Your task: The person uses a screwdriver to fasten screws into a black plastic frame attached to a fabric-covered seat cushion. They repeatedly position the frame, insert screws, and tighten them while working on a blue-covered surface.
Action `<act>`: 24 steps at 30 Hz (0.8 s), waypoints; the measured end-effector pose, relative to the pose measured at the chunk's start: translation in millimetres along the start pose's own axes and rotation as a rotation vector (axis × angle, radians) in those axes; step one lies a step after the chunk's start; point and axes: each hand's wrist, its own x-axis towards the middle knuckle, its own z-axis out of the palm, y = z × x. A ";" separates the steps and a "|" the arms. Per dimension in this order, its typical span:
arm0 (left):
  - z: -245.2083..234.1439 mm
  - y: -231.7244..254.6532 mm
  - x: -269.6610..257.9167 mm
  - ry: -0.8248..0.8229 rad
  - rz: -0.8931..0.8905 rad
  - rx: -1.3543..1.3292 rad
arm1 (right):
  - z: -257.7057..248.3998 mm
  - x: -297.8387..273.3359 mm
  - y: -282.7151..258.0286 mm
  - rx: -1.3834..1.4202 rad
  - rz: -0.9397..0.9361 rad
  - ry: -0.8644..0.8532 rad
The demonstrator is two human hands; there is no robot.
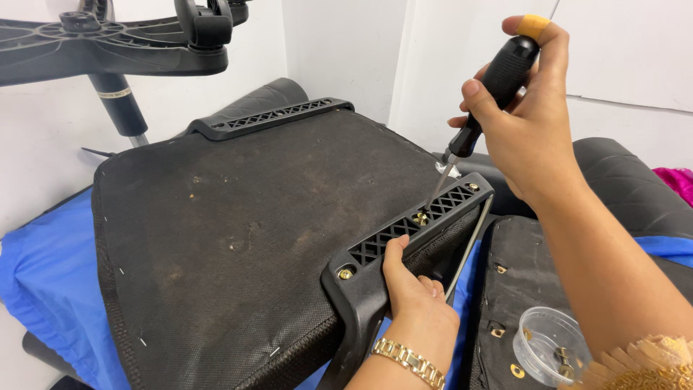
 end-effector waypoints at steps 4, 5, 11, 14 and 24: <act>-0.9 0.1 0.6 -0.024 0.006 0.010 | 0.9 5.4 -9.7 -0.126 -0.033 -0.049; -1.1 0.3 0.5 -0.031 0.008 0.007 | 0.9 7.6 -13.7 -0.144 0.039 -0.063; -0.6 1.7 -2.0 -0.020 0.018 -0.015 | -10.8 21.1 -40.0 -0.107 0.281 -0.225; 0.4 2.0 -2.8 -0.019 0.023 -0.037 | -10.9 21.3 -42.4 -0.163 0.247 -0.193; -0.5 2.8 -5.3 -0.041 0.027 -0.009 | -13.8 8.7 -42.1 -0.215 0.126 -0.163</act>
